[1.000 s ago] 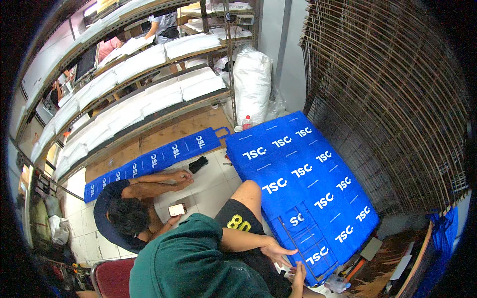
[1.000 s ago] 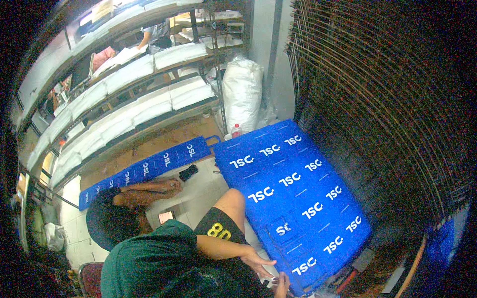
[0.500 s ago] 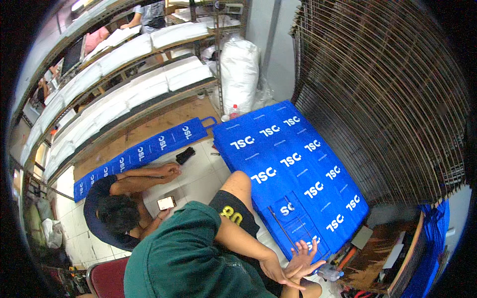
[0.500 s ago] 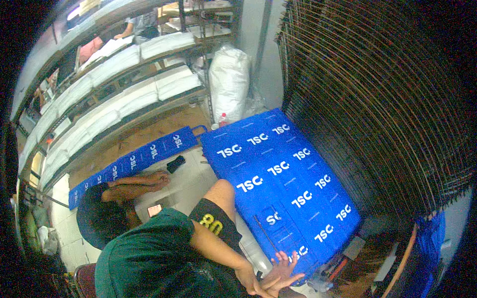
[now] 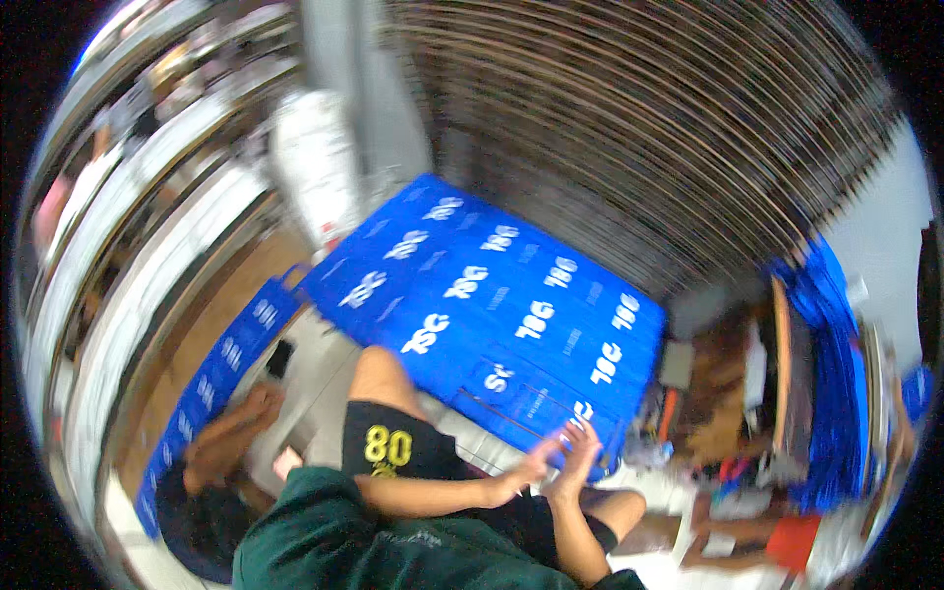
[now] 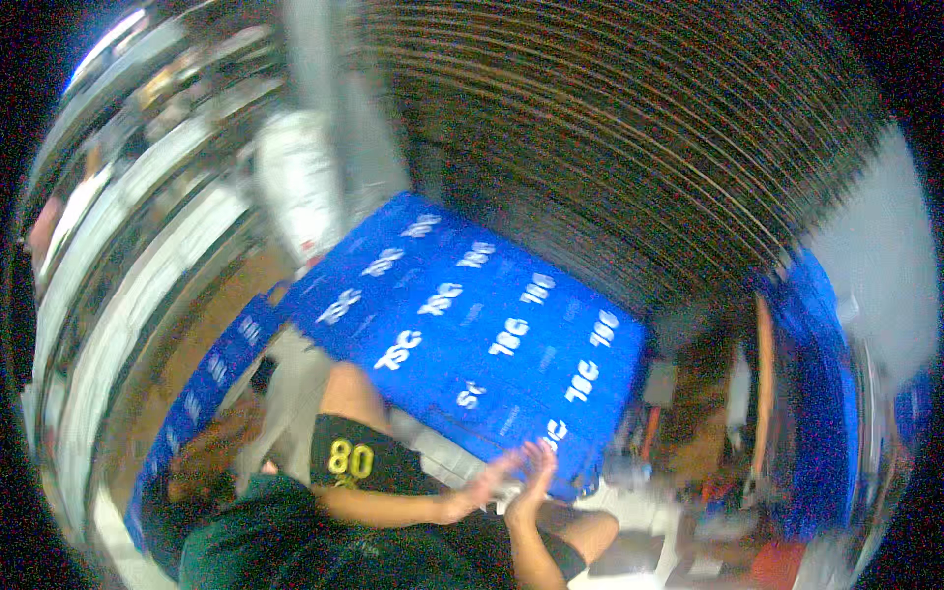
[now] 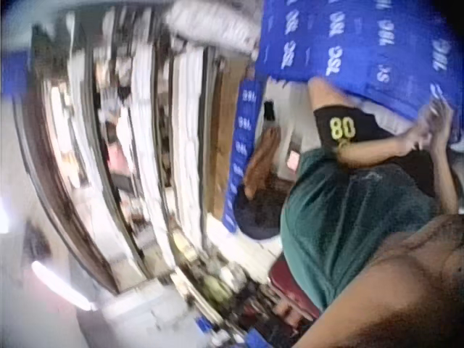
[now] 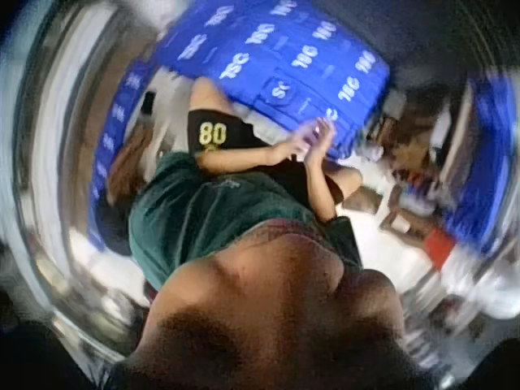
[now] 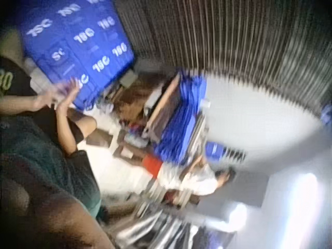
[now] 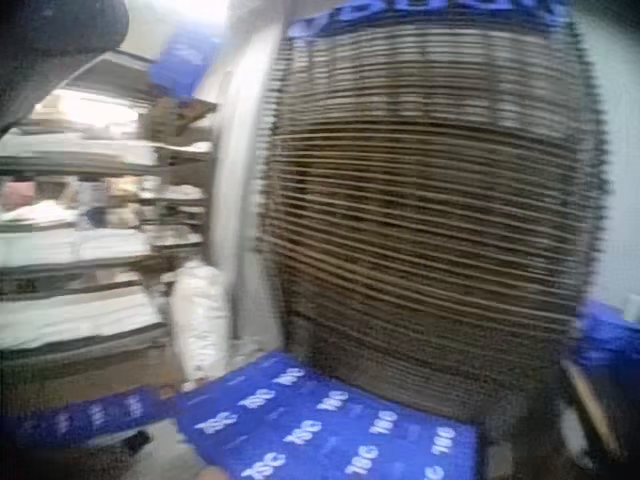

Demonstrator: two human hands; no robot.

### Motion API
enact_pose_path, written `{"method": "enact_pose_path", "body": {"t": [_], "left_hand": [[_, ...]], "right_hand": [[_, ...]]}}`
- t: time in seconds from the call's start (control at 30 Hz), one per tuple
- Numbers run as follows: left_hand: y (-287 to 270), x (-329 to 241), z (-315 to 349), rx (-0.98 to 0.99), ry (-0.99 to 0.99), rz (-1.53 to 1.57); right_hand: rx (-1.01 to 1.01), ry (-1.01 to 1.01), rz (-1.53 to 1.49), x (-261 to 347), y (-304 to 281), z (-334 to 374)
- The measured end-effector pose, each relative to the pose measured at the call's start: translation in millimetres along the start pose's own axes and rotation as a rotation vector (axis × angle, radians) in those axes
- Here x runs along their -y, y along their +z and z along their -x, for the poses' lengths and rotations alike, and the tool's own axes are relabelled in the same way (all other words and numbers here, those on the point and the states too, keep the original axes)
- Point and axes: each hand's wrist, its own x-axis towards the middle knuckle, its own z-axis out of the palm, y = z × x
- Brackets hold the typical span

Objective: The person folds blue tote bags with 'TSC' branding and stacks them on a table. The person repeatedly picks up a bag, folds it, and places it on a growing pile while a coworker works in the background.

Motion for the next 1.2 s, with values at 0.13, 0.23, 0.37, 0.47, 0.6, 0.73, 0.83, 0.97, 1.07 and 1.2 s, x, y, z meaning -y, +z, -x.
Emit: {"method": "enact_pose_path", "body": {"t": [0.13, 0.23, 0.37, 0.47, 0.6, 0.73, 0.83, 0.97, 1.07, 1.2], "left_hand": [[-32.8, -17.5, -8.1, -0.331, 0.085, 0.088], [-41.2, -45.2, -10.3, -0.362, 0.055, 0.108], [-16.3, -54.5, -7.6, -0.165, 0.021, 0.108], [7.9, -62.2, 3.7, -0.111, -0.005, 0.036], [11.0, -62.2, 5.4, -0.109, 0.028, -0.057], [-33.4, -41.6, -22.1, -0.369, -0.15, -0.051], [-42.9, -19.7, -25.6, -0.588, -0.205, -0.09], [-67.8, 34.2, -0.6, -0.418, -0.265, -0.424], [-95.1, 69.2, 5.1, -0.146, -0.692, -0.803], [-105.7, 80.7, -4.5, -0.026, -0.58, -0.907]], "right_hand": [[0.764, -0.096, -0.023, 15.9, 1.5, 31.6], [1.139, -0.114, 0.137, 35.8, 19.5, 51.5], [1.229, -0.151, 0.013, 23.8, 23.3, 69.1], [1.252, -0.123, -0.027, 36.7, 21.6, 80.4], [1.178, -0.246, 0.14, 23.0, 27.4, 79.6], [1.115, -0.08, 0.152, 13.7, 29.9, 54.3], [0.915, -0.041, 0.079, 13.6, 10.9, 36.3], [0.586, 0.26, -0.126, 1.1, -58.6, 7.2], [0.142, 0.197, 0.129, -40.1, -124.5, -12.5], [-0.596, -0.114, 0.6, -68.2, -201.1, -11.1]]}}
